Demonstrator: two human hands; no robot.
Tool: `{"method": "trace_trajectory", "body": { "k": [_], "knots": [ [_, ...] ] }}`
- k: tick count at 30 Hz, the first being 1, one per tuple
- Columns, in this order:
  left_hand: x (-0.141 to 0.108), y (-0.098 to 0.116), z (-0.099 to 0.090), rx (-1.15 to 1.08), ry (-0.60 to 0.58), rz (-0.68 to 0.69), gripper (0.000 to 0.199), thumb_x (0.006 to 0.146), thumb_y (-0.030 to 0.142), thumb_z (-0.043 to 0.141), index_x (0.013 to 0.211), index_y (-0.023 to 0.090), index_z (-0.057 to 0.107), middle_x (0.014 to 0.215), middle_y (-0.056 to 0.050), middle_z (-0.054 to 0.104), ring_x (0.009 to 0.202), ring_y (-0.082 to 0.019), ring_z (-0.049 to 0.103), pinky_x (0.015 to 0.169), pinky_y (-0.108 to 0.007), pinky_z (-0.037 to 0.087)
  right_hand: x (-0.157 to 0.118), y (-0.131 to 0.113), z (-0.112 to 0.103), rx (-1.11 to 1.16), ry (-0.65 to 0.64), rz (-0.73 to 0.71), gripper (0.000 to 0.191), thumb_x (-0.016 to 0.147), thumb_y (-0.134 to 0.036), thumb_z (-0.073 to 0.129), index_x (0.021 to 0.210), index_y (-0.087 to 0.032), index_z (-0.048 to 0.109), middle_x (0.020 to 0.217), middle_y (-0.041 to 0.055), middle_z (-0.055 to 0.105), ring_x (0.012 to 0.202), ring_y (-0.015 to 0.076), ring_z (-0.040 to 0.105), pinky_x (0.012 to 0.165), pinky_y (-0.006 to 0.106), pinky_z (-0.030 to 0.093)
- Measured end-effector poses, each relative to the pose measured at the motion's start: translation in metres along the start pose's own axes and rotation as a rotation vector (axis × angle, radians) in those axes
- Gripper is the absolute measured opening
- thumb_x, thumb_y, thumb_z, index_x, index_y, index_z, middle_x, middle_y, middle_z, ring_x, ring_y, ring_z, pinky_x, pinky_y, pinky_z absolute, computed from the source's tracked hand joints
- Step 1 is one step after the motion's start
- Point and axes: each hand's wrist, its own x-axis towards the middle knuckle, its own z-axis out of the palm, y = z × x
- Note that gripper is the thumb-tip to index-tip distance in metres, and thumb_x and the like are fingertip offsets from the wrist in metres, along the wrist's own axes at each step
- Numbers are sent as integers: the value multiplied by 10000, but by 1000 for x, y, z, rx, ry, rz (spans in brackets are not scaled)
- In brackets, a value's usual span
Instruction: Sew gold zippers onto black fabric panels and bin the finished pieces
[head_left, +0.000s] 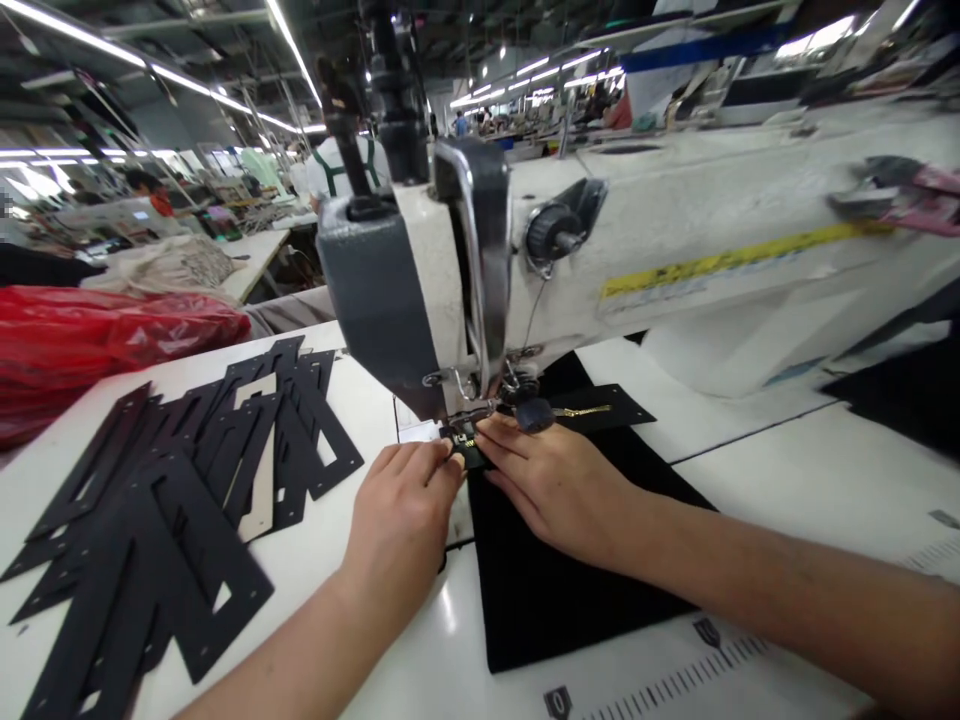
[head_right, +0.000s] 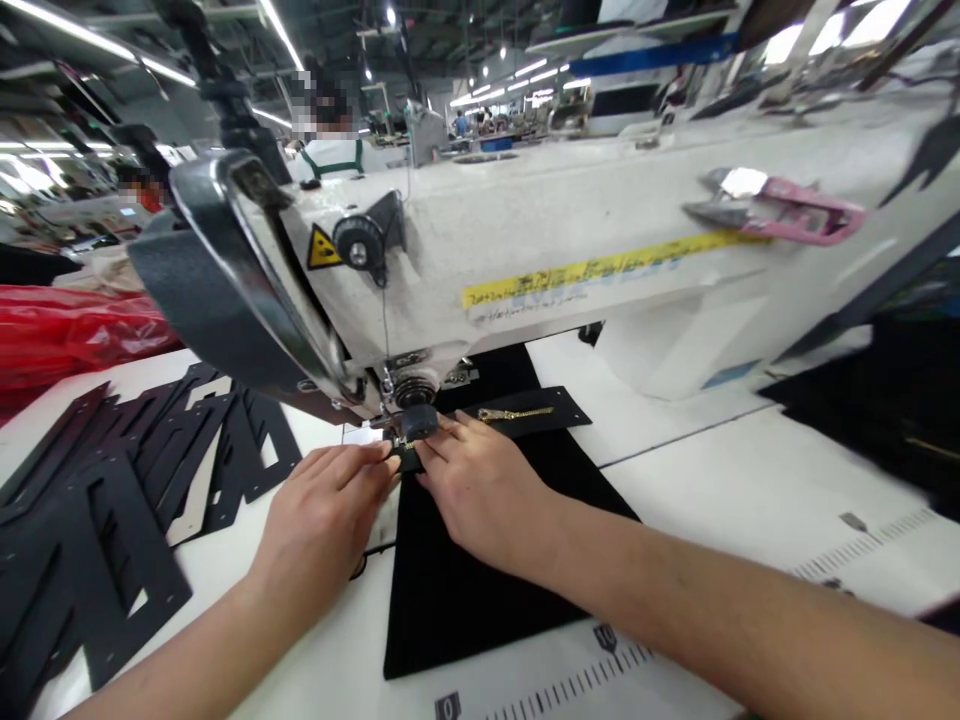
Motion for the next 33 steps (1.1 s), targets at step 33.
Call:
{"method": "trace_trajectory", "body": {
  "k": [33],
  "knots": [
    [4, -9, 7, 8, 73, -91, 96, 788, 59, 572, 773, 147, 610, 823, -67, 648, 725, -205, 599, 653, -348, 477, 11, 5, 6, 85, -60, 42, 192, 844, -130, 427, 973, -136, 568, 963, 108, 641, 983, 200, 575, 932, 364, 410]
  ]
}}
